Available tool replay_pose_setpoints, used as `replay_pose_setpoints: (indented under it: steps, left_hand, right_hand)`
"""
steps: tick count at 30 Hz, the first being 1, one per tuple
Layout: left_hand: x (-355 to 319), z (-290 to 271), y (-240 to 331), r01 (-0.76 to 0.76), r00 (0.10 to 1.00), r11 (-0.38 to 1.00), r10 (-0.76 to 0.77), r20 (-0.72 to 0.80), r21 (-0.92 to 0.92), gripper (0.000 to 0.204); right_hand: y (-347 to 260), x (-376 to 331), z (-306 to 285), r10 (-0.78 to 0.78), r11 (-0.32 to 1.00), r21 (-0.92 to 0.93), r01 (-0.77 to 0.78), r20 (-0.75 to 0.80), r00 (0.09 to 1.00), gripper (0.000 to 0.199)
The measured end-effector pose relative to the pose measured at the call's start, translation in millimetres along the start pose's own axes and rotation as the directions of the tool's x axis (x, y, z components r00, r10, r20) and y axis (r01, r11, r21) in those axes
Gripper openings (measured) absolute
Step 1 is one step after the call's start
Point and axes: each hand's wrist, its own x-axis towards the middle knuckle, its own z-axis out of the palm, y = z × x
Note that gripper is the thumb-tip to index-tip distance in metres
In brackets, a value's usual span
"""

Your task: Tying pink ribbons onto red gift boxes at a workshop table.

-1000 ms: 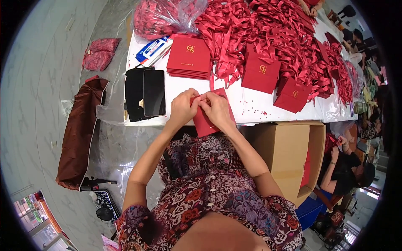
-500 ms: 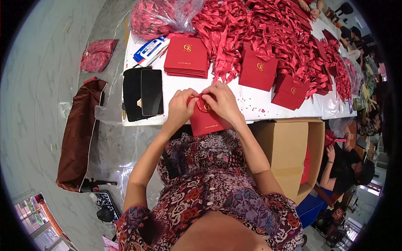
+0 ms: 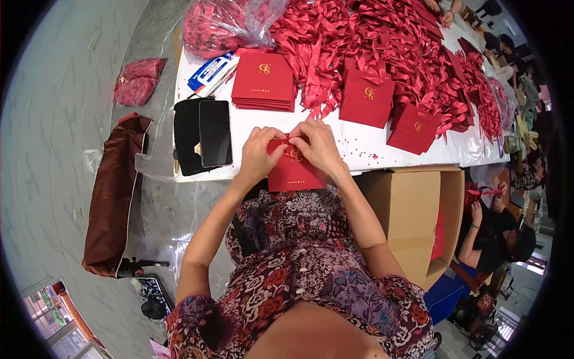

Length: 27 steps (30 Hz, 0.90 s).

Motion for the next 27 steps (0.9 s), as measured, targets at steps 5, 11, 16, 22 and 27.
replay_pose_setpoints:
  steps: [5, 11, 16, 22, 27]
  left_hand:
    - [-0.8, -1.8, 0.2, 0.009, 1.0, 0.999, -0.01, -0.023, -0.03, 0.013]
    - [1.4, -2.3, 11.6, -0.137, 0.988, 0.989, 0.133, -0.074, -0.051, 0.013]
    - [0.3, -9.5, 7.4, -0.134, 0.99, 0.984, 0.137, 0.021, -0.115, 0.013]
    - [-3.3, -7.5, -2.4, -0.192, 0.978, 0.975, 0.2, 0.063, -0.113, 0.016]
    - [-6.3, -8.2, -6.3, -0.206, 0.975, 0.974, 0.213, 0.07, -0.097, 0.016]
  right_hand:
    - [5.2, 9.2, -11.2, 0.035, 0.988, 0.145, -0.052, 0.12, 0.992, 0.02]
    - [24.2, 23.9, -4.5, 0.123, 0.932, 0.266, -0.247, 0.409, 0.904, 0.027]
    - [30.8, 29.6, -5.5, -0.006, 0.765, 0.569, -0.301, 0.474, 0.881, 0.022]
    - [42.5, 38.5, -0.6, -0.047, 0.707, 0.57, -0.419, 0.629, 0.776, 0.021]
    - [32.3, 38.1, 1.9, -0.021, 0.769, 0.544, -0.334, 0.545, 0.838, 0.016]
